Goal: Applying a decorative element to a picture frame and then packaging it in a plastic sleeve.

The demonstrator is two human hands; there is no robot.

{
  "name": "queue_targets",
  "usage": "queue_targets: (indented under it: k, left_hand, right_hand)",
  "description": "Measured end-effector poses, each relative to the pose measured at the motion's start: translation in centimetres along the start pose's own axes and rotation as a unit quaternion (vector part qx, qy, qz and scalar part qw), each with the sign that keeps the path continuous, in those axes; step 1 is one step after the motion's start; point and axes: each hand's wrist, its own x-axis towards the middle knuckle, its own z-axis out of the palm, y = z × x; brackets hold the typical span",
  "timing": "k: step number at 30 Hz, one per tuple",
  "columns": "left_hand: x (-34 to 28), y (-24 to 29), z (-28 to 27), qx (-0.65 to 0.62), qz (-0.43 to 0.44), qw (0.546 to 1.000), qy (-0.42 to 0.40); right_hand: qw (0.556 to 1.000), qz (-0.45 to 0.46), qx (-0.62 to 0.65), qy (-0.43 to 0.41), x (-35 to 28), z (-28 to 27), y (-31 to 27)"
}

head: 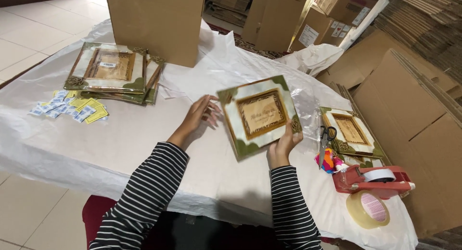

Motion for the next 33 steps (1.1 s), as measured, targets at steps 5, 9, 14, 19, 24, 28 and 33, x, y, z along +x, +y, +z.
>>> queue_targets:
  k: [5, 9, 14, 19, 24, 28, 33]
  left_hand:
    - [-1.5, 0.5, 2.7, -0.01, -0.056, 0.991, -0.124]
    - [-3.7, 4.6, 5.7, -0.019, -0.043, 0.997, -0.06]
    - [-0.8, 1.4, 1.7, -0.044, 0.005, 0.999, 0.021]
    - [2.4, -2.8, -2.4, -0.182, 0.068, 0.975, 0.111]
    - [3.9, -3.6, -5.9, -0.282, 0.097, 0.929, 0.221]
    - [1.9, 1.3, -5.5, -0.349, 0.106, 0.901, 0.236]
    - [0.6, 3.0, -5.9, -0.39, 0.121, 0.876, 0.256]
  right_hand:
    - [0.997, -0.02, -0.06, 0.039, 0.3, -0.6, 0.6]
    - [0.988, -0.097, -0.113, -0.048, -5.4, 2.5, -2.1]
    - [0.987, -0.045, -0.051, -0.148, -2.5, 1.3, -2.6]
    - [0.961, 0.065, -0.01, -0.267, -1.0, 1.4, -4.1]
    - [0.938, 0.091, -0.209, -0.261, -1.5, 2.0, -2.9]
    - [0.933, 0.066, -0.225, -0.272, -1.0, 1.8, -1.1]
    - [0.873, 0.006, -0.357, -0.332, -2.1, 1.8, -0.9]
